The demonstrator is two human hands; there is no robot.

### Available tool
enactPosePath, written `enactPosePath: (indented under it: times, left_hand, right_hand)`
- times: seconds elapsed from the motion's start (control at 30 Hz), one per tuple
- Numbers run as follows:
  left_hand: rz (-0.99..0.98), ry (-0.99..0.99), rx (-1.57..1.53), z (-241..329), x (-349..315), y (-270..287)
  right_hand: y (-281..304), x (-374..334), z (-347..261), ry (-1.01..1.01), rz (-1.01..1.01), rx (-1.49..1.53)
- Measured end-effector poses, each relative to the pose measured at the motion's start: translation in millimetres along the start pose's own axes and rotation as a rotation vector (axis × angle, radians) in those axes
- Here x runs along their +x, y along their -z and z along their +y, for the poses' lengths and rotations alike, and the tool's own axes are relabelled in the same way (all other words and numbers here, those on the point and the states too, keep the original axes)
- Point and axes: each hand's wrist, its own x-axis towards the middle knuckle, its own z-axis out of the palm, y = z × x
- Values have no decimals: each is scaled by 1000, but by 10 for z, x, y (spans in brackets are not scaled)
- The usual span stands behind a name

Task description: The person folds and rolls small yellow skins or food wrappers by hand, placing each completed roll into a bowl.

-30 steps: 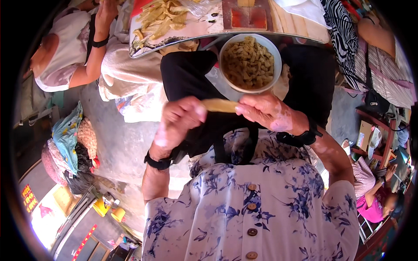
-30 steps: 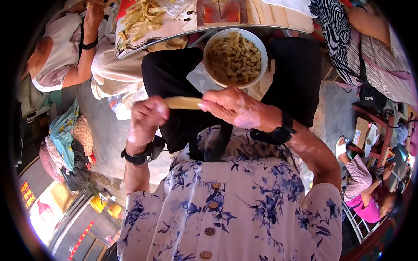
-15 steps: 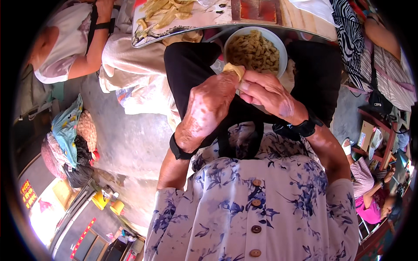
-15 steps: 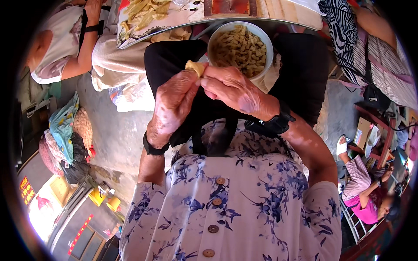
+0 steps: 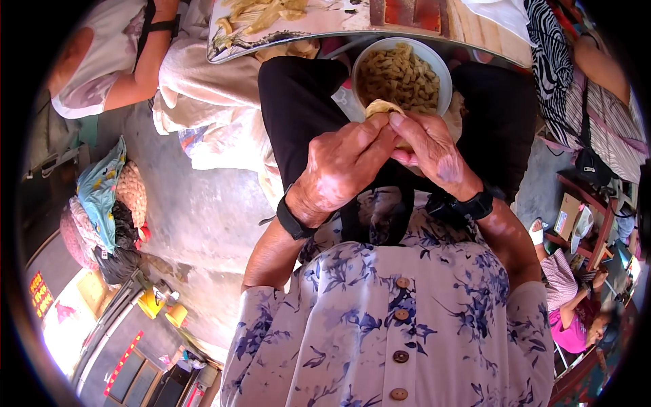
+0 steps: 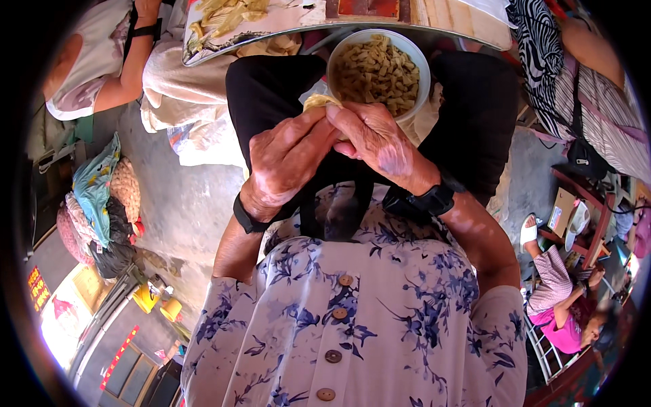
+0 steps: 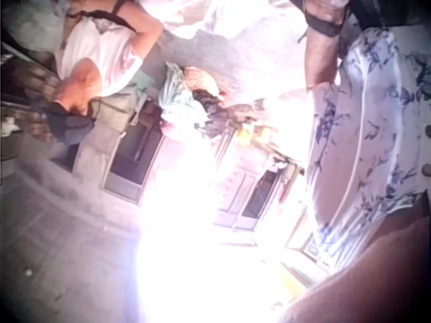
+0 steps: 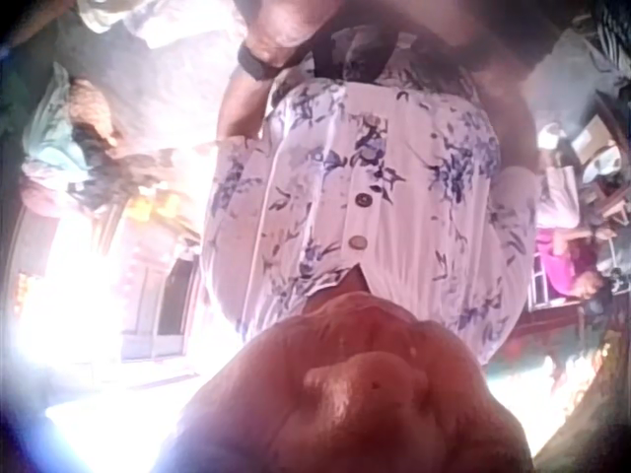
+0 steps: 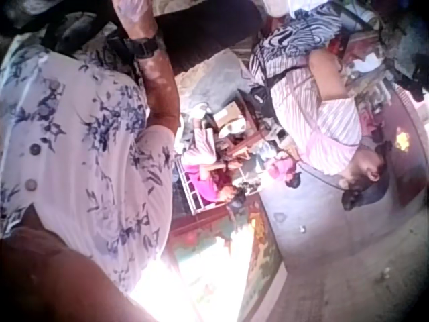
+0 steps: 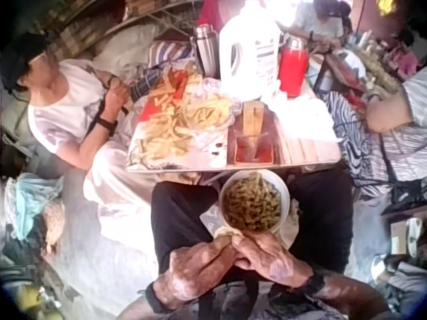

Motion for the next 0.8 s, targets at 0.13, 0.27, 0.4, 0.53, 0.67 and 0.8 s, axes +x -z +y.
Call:
enactPosePath:
  times: [0.13,0.27,0.4,0.53,0.67,0.8]
  left_hand:
    - [178,10,-143,12,2,47]
    - [297,737,-809,71,-70,59]
    - [323,967,-1246,-71,-122,-21]
    - [335,971,-1387,-52,-65,-32]
    - [345,961,-1390,-72,-114,-80]
    - [288,956,-1315,-37,-151,-78]
  right_hand:
    - [58,21,6,246,-30,-205]
    - [13,16,-85,116,3,-47]
    - [0,28,-9,164,-11,-81]
    - [49,55,55,195,-63,-188]
    - [43,58,105,270,-75,-332]
    - [53,86,177,490,-71,-458]
